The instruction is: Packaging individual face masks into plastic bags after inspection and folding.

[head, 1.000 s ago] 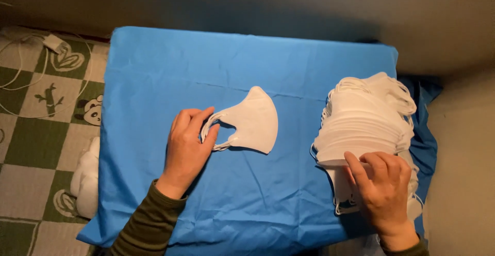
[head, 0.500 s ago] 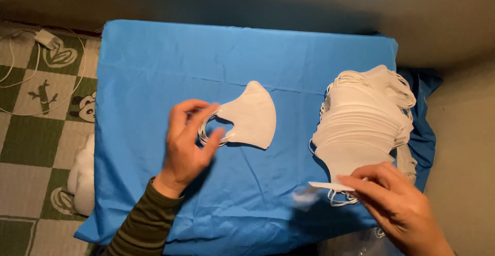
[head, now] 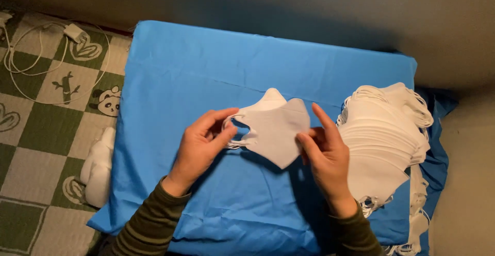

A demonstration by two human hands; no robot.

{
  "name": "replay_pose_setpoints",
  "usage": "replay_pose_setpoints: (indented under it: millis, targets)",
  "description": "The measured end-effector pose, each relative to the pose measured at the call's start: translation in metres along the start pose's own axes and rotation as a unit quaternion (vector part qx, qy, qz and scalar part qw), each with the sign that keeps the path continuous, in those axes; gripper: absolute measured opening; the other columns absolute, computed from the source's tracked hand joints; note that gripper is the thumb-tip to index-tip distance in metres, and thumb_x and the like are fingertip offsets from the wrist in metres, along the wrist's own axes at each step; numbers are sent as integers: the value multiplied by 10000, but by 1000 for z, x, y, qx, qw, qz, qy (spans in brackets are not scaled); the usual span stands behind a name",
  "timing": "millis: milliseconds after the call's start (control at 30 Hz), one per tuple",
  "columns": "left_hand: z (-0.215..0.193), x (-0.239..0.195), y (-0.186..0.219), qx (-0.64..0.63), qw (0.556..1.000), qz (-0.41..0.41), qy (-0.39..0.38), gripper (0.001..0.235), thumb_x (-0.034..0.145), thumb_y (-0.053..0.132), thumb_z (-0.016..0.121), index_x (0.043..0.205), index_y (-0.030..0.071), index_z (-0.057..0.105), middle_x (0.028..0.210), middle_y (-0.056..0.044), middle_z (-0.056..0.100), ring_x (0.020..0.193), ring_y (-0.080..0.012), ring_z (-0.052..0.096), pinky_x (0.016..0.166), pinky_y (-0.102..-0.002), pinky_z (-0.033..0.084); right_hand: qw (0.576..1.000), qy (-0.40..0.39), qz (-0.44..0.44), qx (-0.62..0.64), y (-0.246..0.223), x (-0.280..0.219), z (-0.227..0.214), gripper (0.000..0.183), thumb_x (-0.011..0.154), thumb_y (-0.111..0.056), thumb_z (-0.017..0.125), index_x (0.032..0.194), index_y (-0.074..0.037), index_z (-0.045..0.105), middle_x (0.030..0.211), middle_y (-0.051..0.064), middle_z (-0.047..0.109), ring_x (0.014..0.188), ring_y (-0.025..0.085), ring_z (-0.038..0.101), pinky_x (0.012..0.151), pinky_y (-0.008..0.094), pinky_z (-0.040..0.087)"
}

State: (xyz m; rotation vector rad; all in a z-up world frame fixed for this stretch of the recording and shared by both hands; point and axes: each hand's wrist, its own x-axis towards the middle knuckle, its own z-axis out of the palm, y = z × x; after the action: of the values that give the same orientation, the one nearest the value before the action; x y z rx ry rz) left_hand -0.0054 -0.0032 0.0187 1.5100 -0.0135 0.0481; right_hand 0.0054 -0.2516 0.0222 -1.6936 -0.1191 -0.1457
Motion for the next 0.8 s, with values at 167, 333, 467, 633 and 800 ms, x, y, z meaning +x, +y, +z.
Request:
replay_pose_setpoints:
  millis: [167,333,467,633,800]
  targets:
    - [-3,1,-11,29,998,34,54,414,880,-32,757,1288,19,703,903,-71,638,824,-110,654,750,-230,610,986,-14,-59,-155,11,18,7,559,949,-50,708,1487,-63,555,739,96,700,572,142,569,493,295,464]
    - [2,1,-9,235,959,119,103,321,898,1,742,1207,87,748,905,-39,642,680,-95,595,609,-229,559,963,-44,-92,-251,24,25,12,485,983,-141,705,1457,-127,604,788,82,748,671,220,694,654,361,549]
    - [5,-1,-5,266,950,127,104,315,903,-3,729,1206,81,741,946,-53,652,702,-123,626,621,-241,555,954,-56,-93,-279,31,27,12,454,976,-146,716,1424,-148,640,753,70,739,659,230,698,632,343,556]
    - [2,-1,2,398,897,174,82,305,899,-43,706,1194,33,719,1019,-86,602,779,-222,675,667,-311,588,933,-44,-125,-333,30,30,14,391,985,-189,719,1374,-180,685,856,56,767,729,223,729,647,353,575]
    - [-4,2,-10,438,876,192,64,427,844,-6,754,1261,68,702,1064,-84,582,917,-259,622,803,-366,543,901,-34,-160,-402,35,30,16,351,993,-211,711,1344,-208,697,874,-8,740,717,179,712,642,317,581]
